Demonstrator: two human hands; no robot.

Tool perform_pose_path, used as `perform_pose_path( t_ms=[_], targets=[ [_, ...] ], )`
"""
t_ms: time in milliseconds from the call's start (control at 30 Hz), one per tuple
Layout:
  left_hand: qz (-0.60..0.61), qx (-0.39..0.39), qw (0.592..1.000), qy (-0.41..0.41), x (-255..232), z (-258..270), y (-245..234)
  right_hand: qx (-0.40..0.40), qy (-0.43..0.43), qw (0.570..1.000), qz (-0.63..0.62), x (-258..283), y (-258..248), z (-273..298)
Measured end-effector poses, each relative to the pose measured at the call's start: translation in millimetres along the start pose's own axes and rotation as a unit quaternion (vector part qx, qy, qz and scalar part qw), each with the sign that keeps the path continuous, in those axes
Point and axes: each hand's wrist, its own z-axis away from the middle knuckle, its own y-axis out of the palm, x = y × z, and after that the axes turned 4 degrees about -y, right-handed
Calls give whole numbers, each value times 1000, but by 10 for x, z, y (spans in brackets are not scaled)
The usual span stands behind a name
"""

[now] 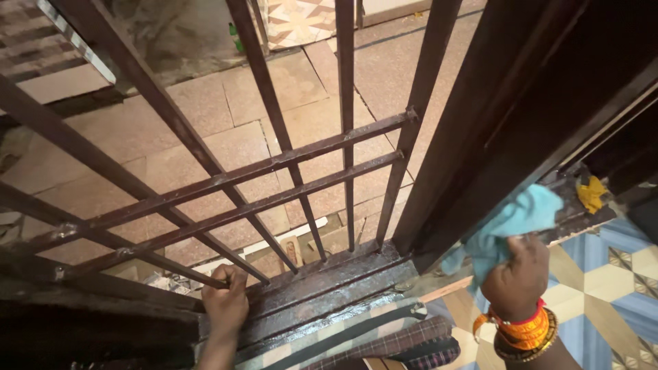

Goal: The person wipes the bars and frame of a metal gate using a blue cloth.

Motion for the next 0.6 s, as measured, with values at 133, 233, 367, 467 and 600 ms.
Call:
perform_pose_path(
  t_ms=[133,233,367,467,600],
  targets=[
    [-83,-9,996,13,-49,14,-15,52,71,963,-254,37,-145,-297],
    [-93,-6,995,19,-93,30,-19,36,210,901,-378,402,-360,-807],
    [-38,4,999,-24,-52,0,-9,24,226,904,-361,619,-517,-1282],
    [-52,-3,999,-5,-65,28,-18,63,203,933,-291,525,-456,-1096],
    [-18,-5,1000,-18,-100,20,24,70,-2,997,39,214,-222,-471]
  ],
)
